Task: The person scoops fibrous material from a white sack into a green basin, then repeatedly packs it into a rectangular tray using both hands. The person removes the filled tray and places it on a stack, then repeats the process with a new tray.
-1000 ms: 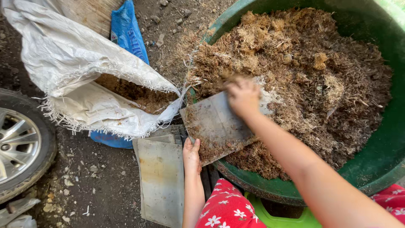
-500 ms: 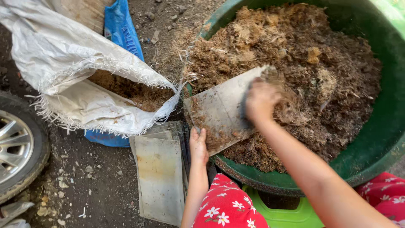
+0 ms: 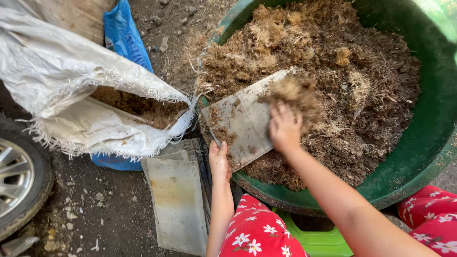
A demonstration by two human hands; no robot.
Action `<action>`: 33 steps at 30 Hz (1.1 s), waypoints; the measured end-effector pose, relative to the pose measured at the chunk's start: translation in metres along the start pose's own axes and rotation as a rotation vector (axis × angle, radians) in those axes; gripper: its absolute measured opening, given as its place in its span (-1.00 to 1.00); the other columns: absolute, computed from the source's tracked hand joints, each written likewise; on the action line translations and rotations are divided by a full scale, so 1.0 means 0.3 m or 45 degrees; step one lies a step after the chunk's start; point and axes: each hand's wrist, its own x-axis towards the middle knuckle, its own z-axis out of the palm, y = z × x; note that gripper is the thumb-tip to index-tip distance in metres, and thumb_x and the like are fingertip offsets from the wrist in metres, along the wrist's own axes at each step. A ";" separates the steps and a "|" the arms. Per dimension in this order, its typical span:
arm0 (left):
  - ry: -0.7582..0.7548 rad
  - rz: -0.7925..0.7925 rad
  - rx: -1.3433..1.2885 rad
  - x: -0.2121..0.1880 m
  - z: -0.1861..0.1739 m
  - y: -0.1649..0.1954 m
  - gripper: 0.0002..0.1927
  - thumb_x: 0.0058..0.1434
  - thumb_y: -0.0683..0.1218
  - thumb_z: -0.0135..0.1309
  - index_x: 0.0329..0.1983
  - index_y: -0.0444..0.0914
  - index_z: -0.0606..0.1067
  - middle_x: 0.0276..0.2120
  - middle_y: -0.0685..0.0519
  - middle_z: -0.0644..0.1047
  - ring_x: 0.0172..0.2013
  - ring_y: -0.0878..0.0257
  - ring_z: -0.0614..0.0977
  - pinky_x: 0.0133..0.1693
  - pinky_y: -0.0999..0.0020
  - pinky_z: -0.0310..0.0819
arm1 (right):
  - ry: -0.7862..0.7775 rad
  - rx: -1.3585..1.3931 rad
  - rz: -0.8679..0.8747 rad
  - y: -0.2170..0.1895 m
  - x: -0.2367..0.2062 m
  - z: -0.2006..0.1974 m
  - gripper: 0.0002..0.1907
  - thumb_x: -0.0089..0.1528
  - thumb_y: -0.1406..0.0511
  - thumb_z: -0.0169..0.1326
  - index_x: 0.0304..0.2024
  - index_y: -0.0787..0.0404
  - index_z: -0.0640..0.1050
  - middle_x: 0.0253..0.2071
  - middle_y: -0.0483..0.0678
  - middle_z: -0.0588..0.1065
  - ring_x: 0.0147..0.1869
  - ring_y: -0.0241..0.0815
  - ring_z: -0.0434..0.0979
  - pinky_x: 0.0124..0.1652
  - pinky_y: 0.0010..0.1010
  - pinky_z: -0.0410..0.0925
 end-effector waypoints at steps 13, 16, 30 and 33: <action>0.087 -0.353 0.198 -0.011 -0.164 0.265 -0.50 0.43 -0.05 -0.01 0.41 -0.22 0.39 0.25 -0.08 0.53 -0.31 -0.16 0.16 -0.25 -0.22 -0.26 | -0.264 -0.662 0.351 0.581 0.251 -0.291 -0.19 0.20 -0.23 0.02 0.48 -0.30 0.23 0.45 0.05 0.20 0.49 0.14 0.11 0.28 0.37 0.08; 0.009 -0.301 -0.125 -0.004 -0.146 0.192 -0.41 0.39 0.10 0.02 0.43 -0.23 0.34 0.33 -0.04 0.44 -0.06 -0.06 0.13 -0.02 -0.06 -0.20 | -0.299 -0.593 0.364 0.546 0.256 -0.288 -0.14 0.16 -0.24 0.11 0.46 -0.25 0.29 0.46 0.13 0.20 0.46 0.27 0.15 0.17 0.31 0.25; -0.332 -0.075 -0.541 0.077 -0.065 -0.047 -0.02 0.34 0.43 -0.37 0.53 -0.38 -0.02 0.55 -0.08 -0.04 0.54 0.13 -0.10 0.44 0.24 -0.40 | -0.679 0.295 0.209 0.179 0.222 -0.495 -0.37 0.15 0.22 0.24 0.30 -0.20 0.47 0.38 -0.02 0.40 0.33 0.09 0.46 0.19 0.01 0.45; -0.345 -0.101 -0.529 0.064 -0.057 -0.018 0.01 0.28 0.47 -0.38 0.54 -0.33 -0.02 0.55 -0.05 -0.04 0.53 0.14 -0.12 0.42 0.21 -0.43 | -0.721 0.387 -0.087 0.011 0.177 -0.451 -0.16 0.13 0.08 0.14 0.46 -0.37 0.19 0.49 -0.10 0.13 0.47 0.07 0.14 0.27 0.11 0.21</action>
